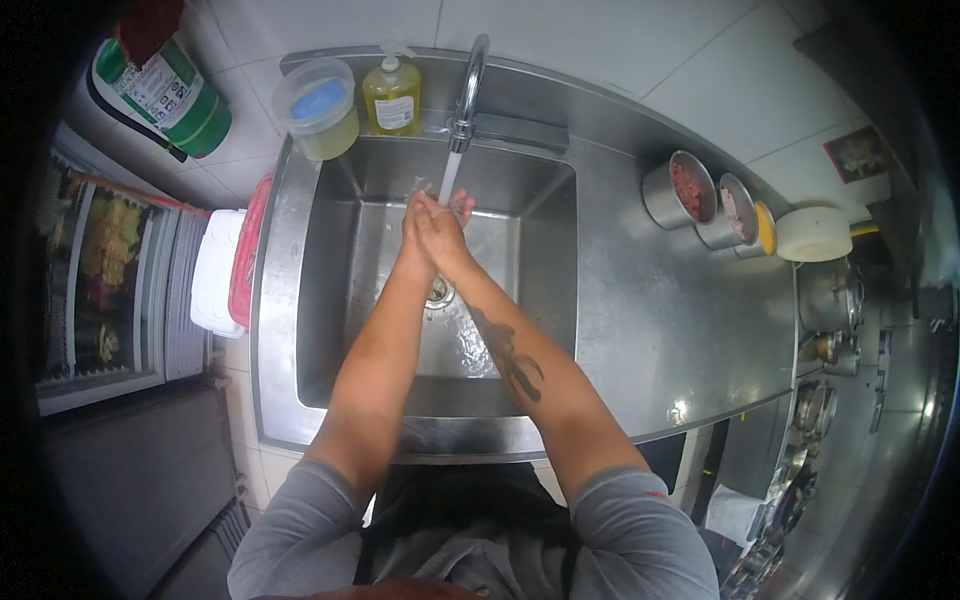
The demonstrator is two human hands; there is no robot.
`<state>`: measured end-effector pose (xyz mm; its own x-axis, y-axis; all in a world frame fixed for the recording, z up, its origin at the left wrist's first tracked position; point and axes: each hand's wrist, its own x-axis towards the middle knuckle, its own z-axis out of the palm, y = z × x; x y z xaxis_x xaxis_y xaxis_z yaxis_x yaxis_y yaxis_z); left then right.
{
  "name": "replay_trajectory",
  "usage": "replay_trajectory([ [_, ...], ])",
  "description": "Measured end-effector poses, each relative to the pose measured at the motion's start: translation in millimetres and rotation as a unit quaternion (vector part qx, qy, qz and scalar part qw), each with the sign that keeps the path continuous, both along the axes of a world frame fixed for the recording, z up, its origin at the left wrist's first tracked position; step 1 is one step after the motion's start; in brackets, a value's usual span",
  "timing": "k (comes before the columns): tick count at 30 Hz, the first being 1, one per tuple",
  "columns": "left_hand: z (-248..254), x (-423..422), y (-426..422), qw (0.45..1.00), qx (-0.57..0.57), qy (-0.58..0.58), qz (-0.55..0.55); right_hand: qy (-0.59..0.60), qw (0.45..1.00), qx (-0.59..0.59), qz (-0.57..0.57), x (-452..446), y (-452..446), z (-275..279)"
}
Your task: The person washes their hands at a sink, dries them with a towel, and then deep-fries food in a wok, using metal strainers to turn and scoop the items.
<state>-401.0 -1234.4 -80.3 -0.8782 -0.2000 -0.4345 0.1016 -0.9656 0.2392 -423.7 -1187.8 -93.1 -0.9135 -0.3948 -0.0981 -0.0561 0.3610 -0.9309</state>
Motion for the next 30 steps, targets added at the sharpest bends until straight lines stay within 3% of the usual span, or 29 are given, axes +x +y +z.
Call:
replay_trajectory([
  [2, 1.7, 7.4, -2.0, 0.996, 0.071, 0.017, -0.043, 0.017, 0.988, 0.150, 0.038, -12.2, -9.2, 26.5],
  [3, 7.7, 13.1, 0.6, 0.998, 0.052, 0.031, -0.029, 0.025, 0.973, 0.222, 0.059, -15.7, -12.5, 31.5],
  [5, 20.8, 23.4, 9.2, 0.998, 0.016, 0.057, -0.001, 0.058, 0.976, 0.178, 0.108, -23.5, -4.1, 29.9],
  [6, 18.0, 23.6, 6.5, 1.000, -0.017, -0.004, -0.009, 0.075, 0.976, 0.158, 0.132, -24.7, 0.6, 31.6],
  [9, 15.6, 15.2, -1.1, 0.982, -0.105, -0.154, -0.036, 0.141, 0.915, 0.338, 0.170, -22.2, 6.6, 35.9],
  [12, 19.0, 7.7, -3.1, 0.959, -0.168, -0.219, -0.062, 0.123, 0.942, 0.278, 0.140, -18.2, 13.2, 26.7],
  [15, 9.8, -13.5, -5.3, 0.953, -0.205, -0.213, -0.074, 0.030, 0.994, 0.102, 0.035, 1.3, 25.7, 40.2],
  [17, -43.1, -42.1, -2.8, 0.950, -0.236, -0.179, -0.094, -0.170, 0.980, -0.077, -0.071, 8.6, 32.8, 25.7],
  [18, -40.3, -39.1, -3.0, 0.889, -0.419, -0.173, -0.067, -0.266, 0.942, -0.166, -0.123, 11.6, 34.9, 19.6],
  [20, -23.7, -25.8, -2.3, 0.668, -0.730, -0.141, -0.005, -0.369, 0.864, -0.298, -0.170, 25.2, 24.8, 43.0],
  [21, -13.8, -19.3, 0.1, 0.678, -0.718, -0.159, -0.013, -0.417, 0.811, -0.362, -0.190, 29.4, 20.4, 51.7],
  [23, 2.7, -8.4, 3.7, 0.691, -0.695, -0.198, -0.032, -0.460, 0.811, -0.337, -0.130, 13.6, 16.2, 43.8],
  [24, -3.1, -7.3, 3.7, 0.772, -0.613, -0.166, -0.020, -0.481, 0.809, -0.323, -0.099, 1.9, 12.1, 35.1],
  [26, -22.1, -4.9, 0.9, 0.900, -0.425, -0.098, 0.009, -0.413, 0.848, -0.316, -0.102, -31.6, -2.0, -18.8],
  [27, -9.5, 4.1, 2.5, 0.866, -0.487, -0.109, 0.041, -0.379, 0.866, -0.311, -0.103, -43.4, -10.5, -35.9],
  [29, 34.9, 29.5, 15.0, 0.782, -0.601, -0.131, 0.102, -0.247, 0.953, -0.156, -0.083, -54.5, -21.2, -28.5],
  [30, 41.1, 33.6, 18.5, 0.842, -0.519, -0.126, 0.076, -0.175, 0.979, -0.075, -0.070, -53.5, -27.1, -19.0],
])
